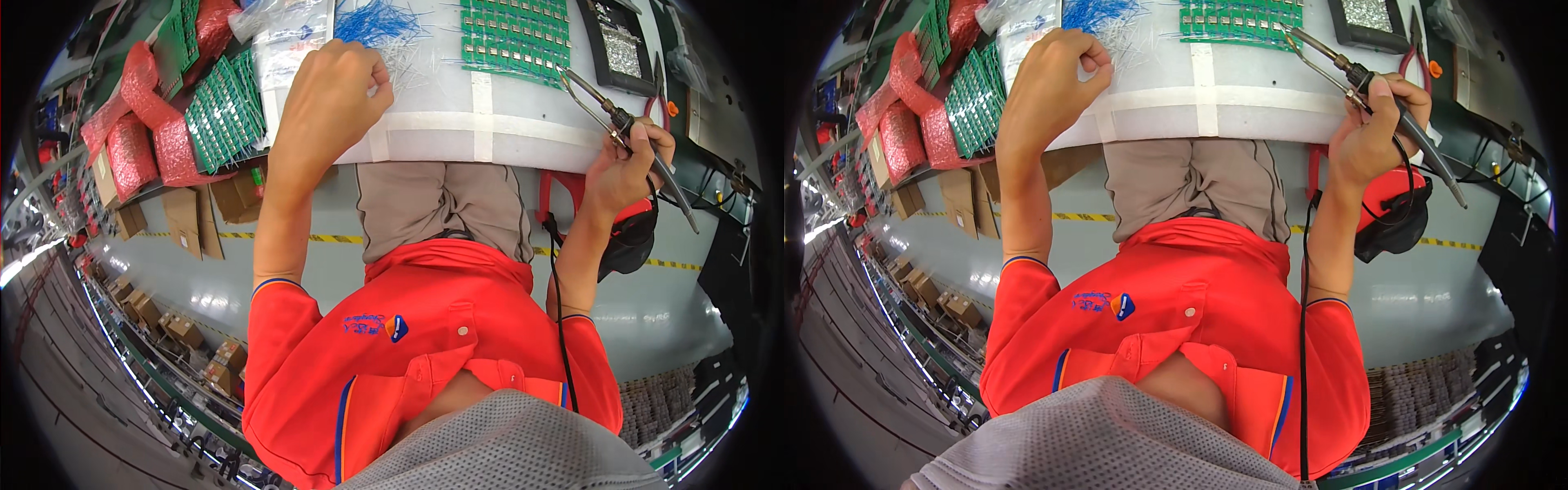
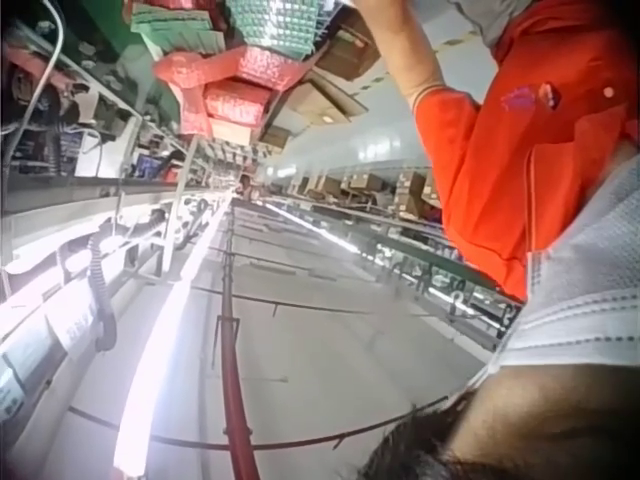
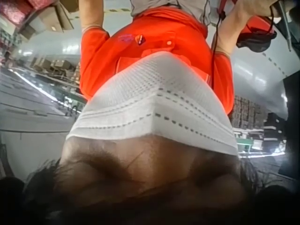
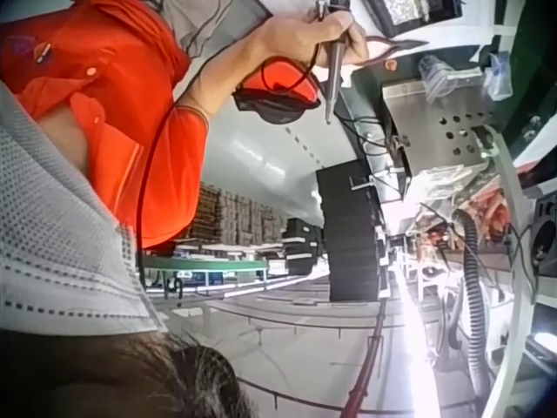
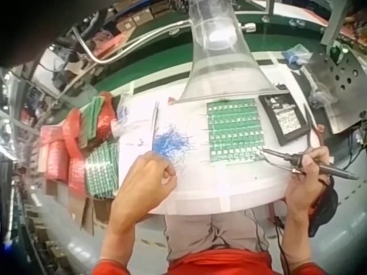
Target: Manually assembling and soldering components onto a printed circuit board at a factory workstation.
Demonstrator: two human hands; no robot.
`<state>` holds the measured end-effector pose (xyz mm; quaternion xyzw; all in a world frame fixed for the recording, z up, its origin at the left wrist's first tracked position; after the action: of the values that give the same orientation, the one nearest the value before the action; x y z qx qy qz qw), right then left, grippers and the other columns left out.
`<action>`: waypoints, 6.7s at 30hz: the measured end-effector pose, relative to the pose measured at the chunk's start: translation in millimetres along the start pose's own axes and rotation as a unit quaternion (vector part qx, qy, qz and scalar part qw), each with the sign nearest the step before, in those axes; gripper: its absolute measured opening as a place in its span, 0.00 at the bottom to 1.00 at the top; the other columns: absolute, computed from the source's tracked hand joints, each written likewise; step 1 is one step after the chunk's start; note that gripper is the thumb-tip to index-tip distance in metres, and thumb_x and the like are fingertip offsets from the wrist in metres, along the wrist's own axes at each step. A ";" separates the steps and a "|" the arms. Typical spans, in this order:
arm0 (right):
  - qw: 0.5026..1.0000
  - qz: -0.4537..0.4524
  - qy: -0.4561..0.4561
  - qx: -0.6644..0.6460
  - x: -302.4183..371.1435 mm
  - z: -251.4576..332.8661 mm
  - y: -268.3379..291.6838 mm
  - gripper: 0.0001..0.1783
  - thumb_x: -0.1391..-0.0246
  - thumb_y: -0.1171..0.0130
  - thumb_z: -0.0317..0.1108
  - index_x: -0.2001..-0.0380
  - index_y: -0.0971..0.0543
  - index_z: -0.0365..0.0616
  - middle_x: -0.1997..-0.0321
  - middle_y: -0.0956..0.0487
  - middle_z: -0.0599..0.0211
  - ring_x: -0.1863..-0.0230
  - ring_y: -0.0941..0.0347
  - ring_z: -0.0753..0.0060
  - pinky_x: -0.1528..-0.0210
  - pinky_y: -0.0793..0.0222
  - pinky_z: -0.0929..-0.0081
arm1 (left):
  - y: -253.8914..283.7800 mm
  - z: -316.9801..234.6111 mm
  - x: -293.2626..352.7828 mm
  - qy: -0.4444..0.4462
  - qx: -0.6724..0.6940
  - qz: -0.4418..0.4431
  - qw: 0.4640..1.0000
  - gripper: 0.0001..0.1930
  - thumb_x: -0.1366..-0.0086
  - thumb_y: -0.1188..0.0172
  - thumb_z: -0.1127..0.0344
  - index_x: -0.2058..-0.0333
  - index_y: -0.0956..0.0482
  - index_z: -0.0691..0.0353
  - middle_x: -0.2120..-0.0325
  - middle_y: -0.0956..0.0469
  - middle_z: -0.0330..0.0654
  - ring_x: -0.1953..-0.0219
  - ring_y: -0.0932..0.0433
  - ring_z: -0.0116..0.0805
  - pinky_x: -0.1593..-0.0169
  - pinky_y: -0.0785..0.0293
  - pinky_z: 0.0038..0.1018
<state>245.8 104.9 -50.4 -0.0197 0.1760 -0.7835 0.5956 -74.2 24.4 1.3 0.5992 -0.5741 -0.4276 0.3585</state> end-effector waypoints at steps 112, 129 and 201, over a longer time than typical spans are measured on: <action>0.982 0.163 0.093 0.016 2.0 8.1 -5.1 0.11 0.50 0.43 0.17 0.64 0.30 0.38 0.69 0.27 0.63 0.68 0.33 0.75 0.61 0.32 0.77 | -49.0 -86.5 -48.3 -0.119 0.192 -0.168 0.959 0.03 0.48 0.36 0.78 0.73 0.20 0.69 0.63 0.20 0.46 0.56 0.26 0.48 0.52 0.27 0.37; 0.975 0.166 0.022 0.146 10.6 -0.3 -14.5 0.22 0.47 0.36 0.18 0.48 0.28 0.34 0.67 0.20 0.60 0.69 0.22 0.74 0.66 0.25 0.79 | -44.0 -88.9 -41.1 -0.037 0.335 -0.093 0.937 0.04 0.42 0.32 0.73 0.68 0.16 0.66 0.75 0.21 0.41 0.74 0.26 0.28 0.67 0.29 0.22; 0.986 0.126 0.095 0.047 -0.8 14.3 5.9 0.09 0.52 0.44 0.19 0.67 0.31 0.37 0.74 0.29 0.63 0.71 0.35 0.75 0.61 0.33 0.74 | -45.5 -102.9 -60.3 -0.059 0.242 -0.112 0.962 0.03 0.45 0.39 0.80 0.73 0.24 0.71 0.60 0.20 0.54 0.54 0.25 0.53 0.50 0.28 0.38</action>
<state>254.9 100.7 -38.6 0.1052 0.1964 -0.7077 0.6704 39.8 81.9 4.4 0.7023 -0.6096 -0.3483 0.1182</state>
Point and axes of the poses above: each hand's wrist, its own x-axis away from the middle knuckle, its own y-axis out of the back of the hand, z = x × y, the point moved 7 cm from there along -x, towards the middle knuckle
